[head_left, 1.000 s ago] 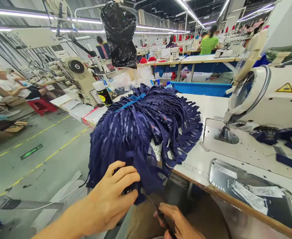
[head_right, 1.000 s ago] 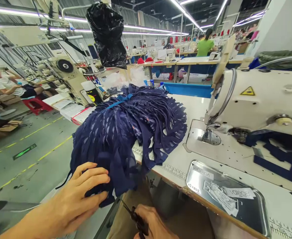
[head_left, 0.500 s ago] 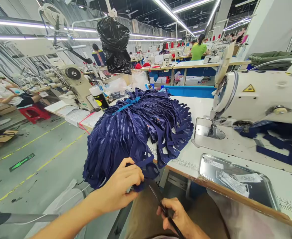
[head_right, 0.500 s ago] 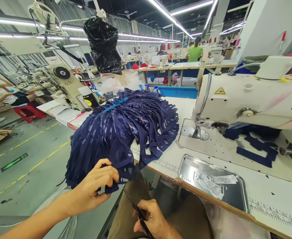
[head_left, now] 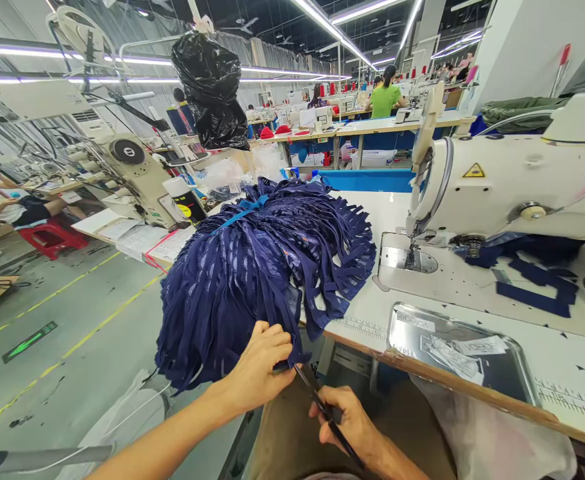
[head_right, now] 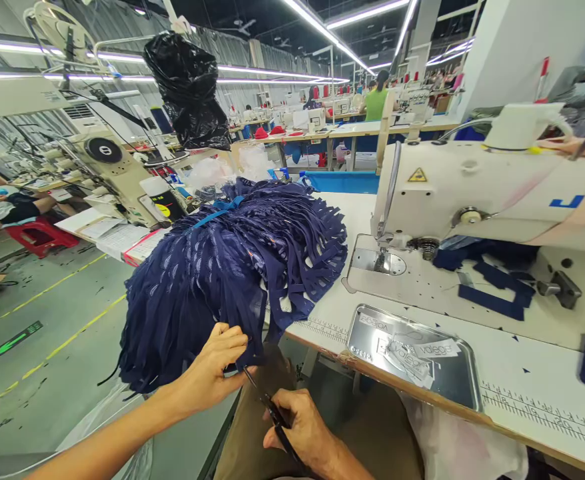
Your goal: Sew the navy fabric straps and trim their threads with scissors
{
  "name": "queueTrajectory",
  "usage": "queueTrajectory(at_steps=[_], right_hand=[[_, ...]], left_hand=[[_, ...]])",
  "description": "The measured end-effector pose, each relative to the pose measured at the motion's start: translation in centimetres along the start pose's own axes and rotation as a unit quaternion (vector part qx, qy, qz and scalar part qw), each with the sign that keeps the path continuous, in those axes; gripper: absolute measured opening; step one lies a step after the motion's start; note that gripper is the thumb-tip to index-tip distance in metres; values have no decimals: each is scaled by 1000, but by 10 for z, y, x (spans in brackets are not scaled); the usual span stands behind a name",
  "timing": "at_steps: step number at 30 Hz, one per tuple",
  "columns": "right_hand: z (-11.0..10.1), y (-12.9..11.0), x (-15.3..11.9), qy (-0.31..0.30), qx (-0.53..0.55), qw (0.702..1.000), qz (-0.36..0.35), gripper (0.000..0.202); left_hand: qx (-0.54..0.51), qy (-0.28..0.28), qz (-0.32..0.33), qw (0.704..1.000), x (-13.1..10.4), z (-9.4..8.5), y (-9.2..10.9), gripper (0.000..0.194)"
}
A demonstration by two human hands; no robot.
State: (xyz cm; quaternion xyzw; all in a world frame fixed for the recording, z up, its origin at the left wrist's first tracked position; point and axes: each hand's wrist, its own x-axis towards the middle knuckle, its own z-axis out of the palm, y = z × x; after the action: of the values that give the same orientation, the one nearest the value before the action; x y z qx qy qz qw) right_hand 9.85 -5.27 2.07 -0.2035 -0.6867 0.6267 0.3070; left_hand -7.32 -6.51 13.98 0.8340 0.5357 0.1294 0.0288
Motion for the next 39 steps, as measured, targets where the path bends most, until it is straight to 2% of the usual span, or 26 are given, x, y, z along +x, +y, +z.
queueTrajectory(at_steps=[4, 6, 8, 10, 11, 13, 16, 20, 22, 26, 29, 31, 33, 35, 37, 39], right_hand=[[-12, 3, -12, -2, 21, 999, 27, 69], [-21, -1, -13, -21, 12, 1000, 20, 67], [-27, -6, -10, -49, 11, 999, -1, 65], [-28, -8, -4, -58, 22, 998, -15, 66], [-27, -7, -2, -53, 27, 998, -11, 67], [-24, -3, -1, -24, 23, 999, 15, 70], [-23, 3, -5, 3, 9, 999, 43, 70], [-29, -3, -8, -31, -8, 999, 29, 67], [-33, -7, -6, -39, -44, 997, 43, 64], [-37, 0, -4, -11, -82, 993, 83, 55], [-38, 12, -8, 25, -57, 994, 90, 61], [-39, 16, -10, 14, -16, 997, 80, 64], [-41, 13, -8, -25, 15, 998, 49, 64], [-43, 6, -2, -58, 25, 998, 10, 62], [-44, -4, 8, -65, 19, 998, -15, 62], [-43, -11, 16, -46, 6, 999, -26, 64]], left_hand=[[38, 72, 42, 996, -1, -7, 2, 16], [42, 84, 64, 994, 0, -12, 3, 14], [34, 34, 84, 995, 3, -15, 2, 13], [16, -57, 79, 995, 7, -15, 1, 11], [6, -99, 66, 993, 9, -15, 1, 11], [-18, -147, 32, 988, 11, -14, 0, 13], [-46, -151, 4, 987, 11, -16, -1, 14], [-45, -161, 2, 986, 10, -21, -1, 12], [-34, -166, 8, 986, 10, -21, 0, 12], [-33, -161, 8, 986, 9, -20, 1, 14], [-64, -170, -9, 983, 5, -22, 0, 16], [-87, -163, -32, 982, 4, -25, 1, 17], [-111, -157, -56, 980, 5, -27, 2, 25], [-126, -154, -86, 976, 10, -25, 3, 49], [-121, -152, -124, 973, 17, -18, 3, 69], [-101, -138, -151, 974, 25, -8, 1, 67]])
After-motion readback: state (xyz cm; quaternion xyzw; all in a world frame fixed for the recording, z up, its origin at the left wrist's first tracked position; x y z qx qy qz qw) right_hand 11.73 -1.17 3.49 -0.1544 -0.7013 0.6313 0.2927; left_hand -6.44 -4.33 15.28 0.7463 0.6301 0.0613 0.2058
